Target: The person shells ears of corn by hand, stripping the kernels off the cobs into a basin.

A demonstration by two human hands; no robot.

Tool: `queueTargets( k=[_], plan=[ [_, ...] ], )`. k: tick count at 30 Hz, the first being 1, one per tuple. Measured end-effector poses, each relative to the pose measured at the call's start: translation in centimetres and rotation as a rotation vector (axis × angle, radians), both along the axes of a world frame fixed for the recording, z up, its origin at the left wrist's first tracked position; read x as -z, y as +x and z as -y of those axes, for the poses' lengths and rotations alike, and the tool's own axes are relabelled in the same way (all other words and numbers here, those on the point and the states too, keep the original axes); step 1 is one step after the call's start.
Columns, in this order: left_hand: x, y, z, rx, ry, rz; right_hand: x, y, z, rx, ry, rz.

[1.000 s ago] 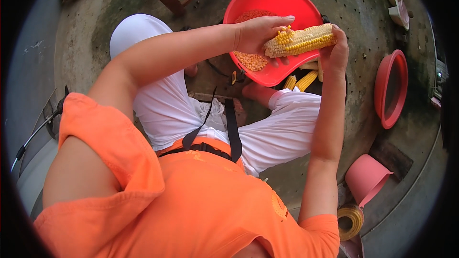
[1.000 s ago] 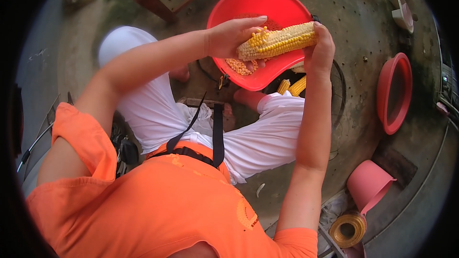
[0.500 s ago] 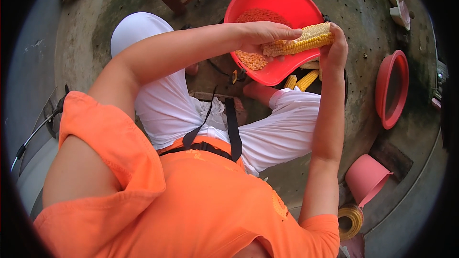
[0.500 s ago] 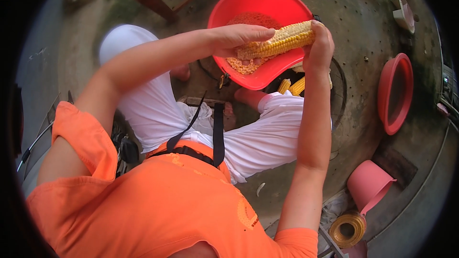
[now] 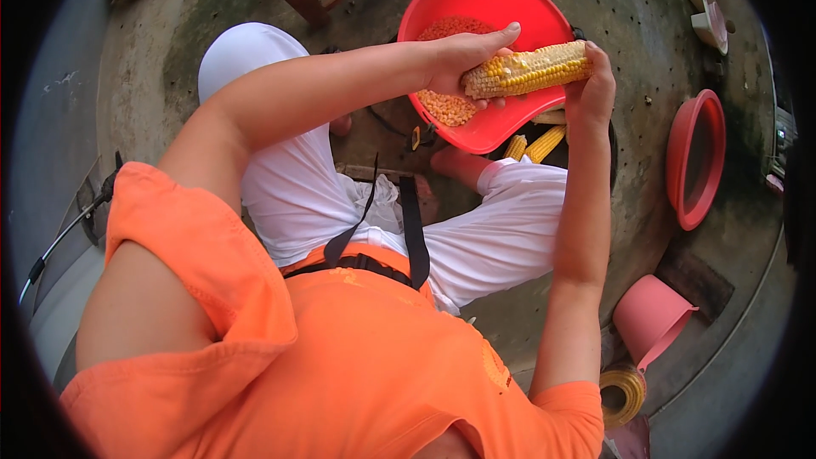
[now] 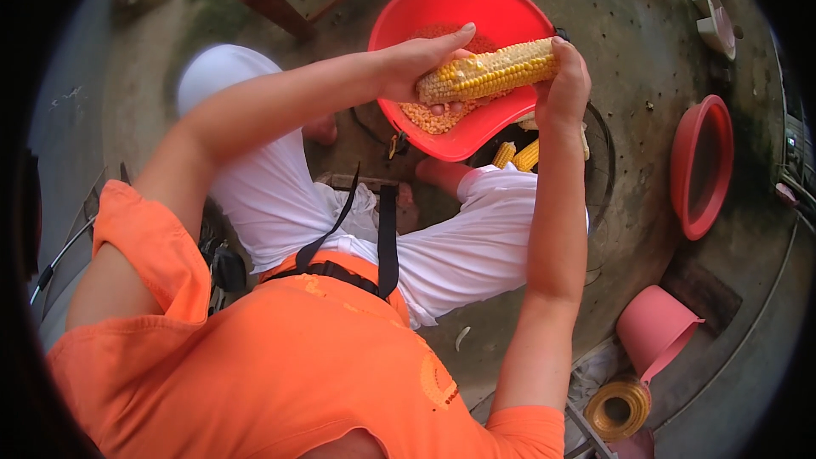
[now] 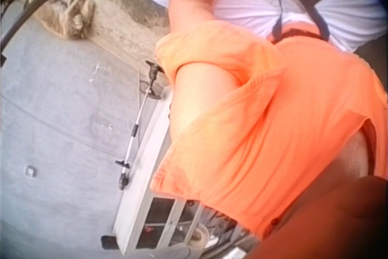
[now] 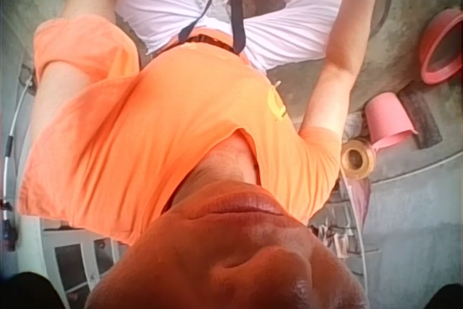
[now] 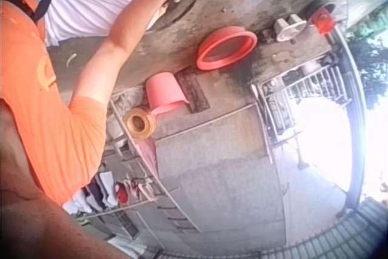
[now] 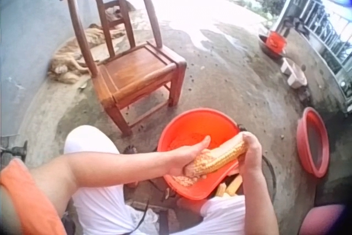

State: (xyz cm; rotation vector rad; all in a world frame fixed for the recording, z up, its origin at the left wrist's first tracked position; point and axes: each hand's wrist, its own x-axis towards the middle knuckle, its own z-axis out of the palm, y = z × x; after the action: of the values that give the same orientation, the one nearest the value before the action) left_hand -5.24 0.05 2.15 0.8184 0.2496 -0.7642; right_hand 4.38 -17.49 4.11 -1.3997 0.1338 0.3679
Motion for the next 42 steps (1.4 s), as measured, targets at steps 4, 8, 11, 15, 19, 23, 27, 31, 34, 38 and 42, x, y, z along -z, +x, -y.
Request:
queueTargets(
  k=[4,8,11,15,19,23,27,31,34,38,42],
  plan=[
    [0.0,-0.6,-0.4,-0.034,-0.289,0.062,0.0,0.5,0.8,-0.039,0.152,-0.061],
    [0.3,-0.4,-0.5,0.000,-0.131,0.174,-0.4,-0.4,-0.1,-0.027,0.067,0.040],
    [0.0,-0.2,-0.4,0.011,-0.029,0.052,-0.4,-0.5,-0.4,-0.010,-0.007,0.046],
    [0.4,-0.3,-0.3,-0.020,-0.265,0.031,0.3,0.3,0.3,0.000,0.041,-0.098],
    [-0.2,-1.0,-0.3,-0.069,-0.265,0.176,0.1,0.3,0.7,-0.004,0.073,-0.115],
    [-0.2,-0.8,-0.2,-0.125,-0.057,0.180,0.2,-0.2,0.1,-0.008,0.032,-0.007],
    [-1.0,-0.5,0.0,-0.093,0.085,0.036,-0.5,-0.6,-0.2,0.003,0.021,-0.039],
    [-0.8,-0.5,-0.3,-0.105,-0.211,-0.015,-0.2,0.3,0.6,0.000,0.072,-0.071],
    [-0.4,-0.9,-0.5,-0.095,-0.344,0.061,-0.2,0.5,0.9,-0.033,0.132,-0.126],
    [-0.2,-1.1,-0.1,-0.109,-0.231,0.140,0.0,0.2,0.5,-0.005,0.066,-0.058],
    [-0.1,-0.7,0.0,-0.149,-0.097,0.073,0.0,0.2,0.5,-0.032,0.073,-0.062]
  ],
)
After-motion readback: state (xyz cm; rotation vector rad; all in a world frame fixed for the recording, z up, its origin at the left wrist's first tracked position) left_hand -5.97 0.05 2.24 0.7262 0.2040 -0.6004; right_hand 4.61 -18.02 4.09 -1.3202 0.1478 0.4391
